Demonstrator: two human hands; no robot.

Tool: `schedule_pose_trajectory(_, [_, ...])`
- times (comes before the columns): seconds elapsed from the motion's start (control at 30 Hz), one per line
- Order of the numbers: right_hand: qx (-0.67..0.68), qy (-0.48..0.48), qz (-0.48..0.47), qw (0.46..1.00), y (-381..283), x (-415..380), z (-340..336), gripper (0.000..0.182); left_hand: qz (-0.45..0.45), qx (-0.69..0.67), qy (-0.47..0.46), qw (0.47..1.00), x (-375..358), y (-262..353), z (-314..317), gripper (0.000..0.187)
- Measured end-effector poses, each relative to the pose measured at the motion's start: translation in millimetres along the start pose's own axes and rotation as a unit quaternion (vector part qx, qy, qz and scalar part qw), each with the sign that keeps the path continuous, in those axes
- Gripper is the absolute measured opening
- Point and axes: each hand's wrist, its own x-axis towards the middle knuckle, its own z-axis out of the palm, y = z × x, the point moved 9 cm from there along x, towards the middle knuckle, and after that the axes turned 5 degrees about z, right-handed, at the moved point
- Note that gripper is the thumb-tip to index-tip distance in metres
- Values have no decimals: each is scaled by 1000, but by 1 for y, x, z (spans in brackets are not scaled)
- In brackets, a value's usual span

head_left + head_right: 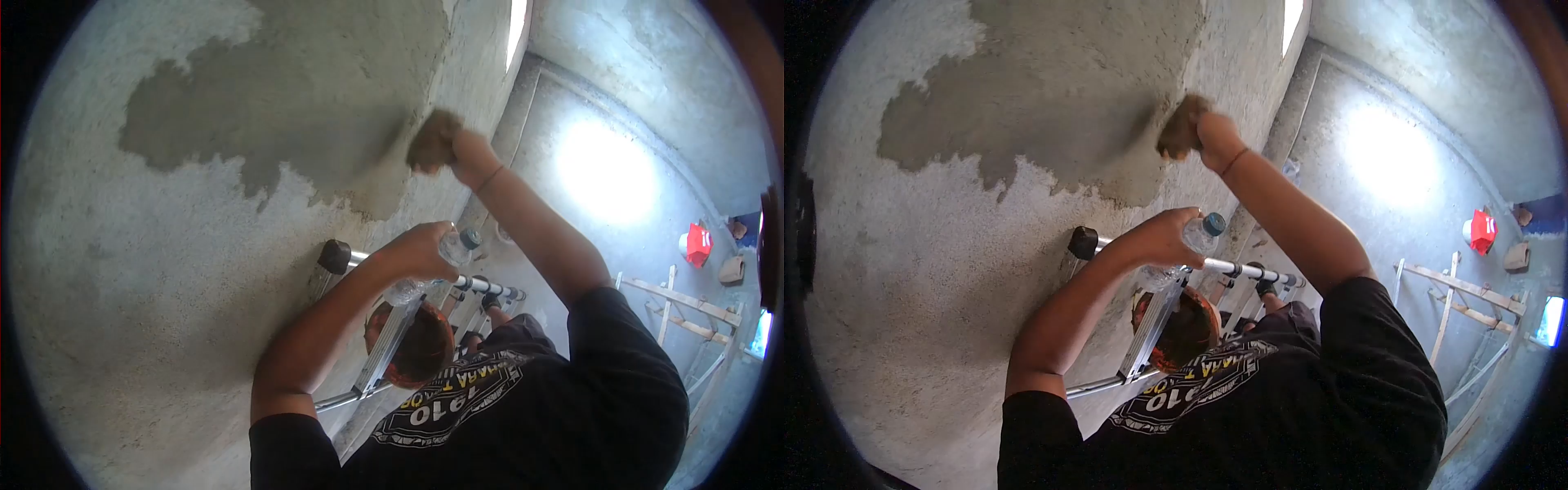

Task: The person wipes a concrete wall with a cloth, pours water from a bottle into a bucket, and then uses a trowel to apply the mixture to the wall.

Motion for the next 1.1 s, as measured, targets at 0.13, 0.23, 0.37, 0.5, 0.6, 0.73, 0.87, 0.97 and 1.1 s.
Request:
schedule_pose_trajectory(0.13, [158, -5, 129, 979, -8, -47, 33, 27, 24, 1, -27, 999, 0, 0, -1, 89])
schedule_pose_trajectory(0.23, [130, -190, 100, 968, -47, -51, 81, 20, 14, -17, -63, 998, -4, -2, 10, 91])
schedule_pose_trajectory(0.37, [91, -413, -45, 905, -159, -101, 118, 25, -10, -4, -64, 998, 5, -16, 16, 93])
schedule_pose_trajectory(0.5, [225, -490, -96, 837, -265, -176, 119, 38, -9, 9, -82, 997, 0, -7, 13, 96])
schedule_pose_trajectory(0.6, [193, -295, -188, 917, -261, -157, 81, 35, -2, 11, -85, 996, -1, -6, 11, 97])
schedule_pose_trajectory(0.73, [-55, -223, -348, 909, -197, -115, 32, 30, 10, 41, -69, 997, 4, -8, 11, 98])
schedule_pose_trajectory(0.87, [311, -13, -55, 949, -110, -63, -7, 28, 9, 33, -73, 997, 3, -10, 12, 96])
schedule_pose_trajectory(0.97, [-95, 11, -292, 952, -90, -9, -24, 30, 8, 22, -86, 996, -1, -5, 11, 96])
schedule_pose_trajectory(1.1, [161, 50, -188, 968, -78, -18, 21, 35, 21, 35, -75, 996, -3, -5, 11, 94])
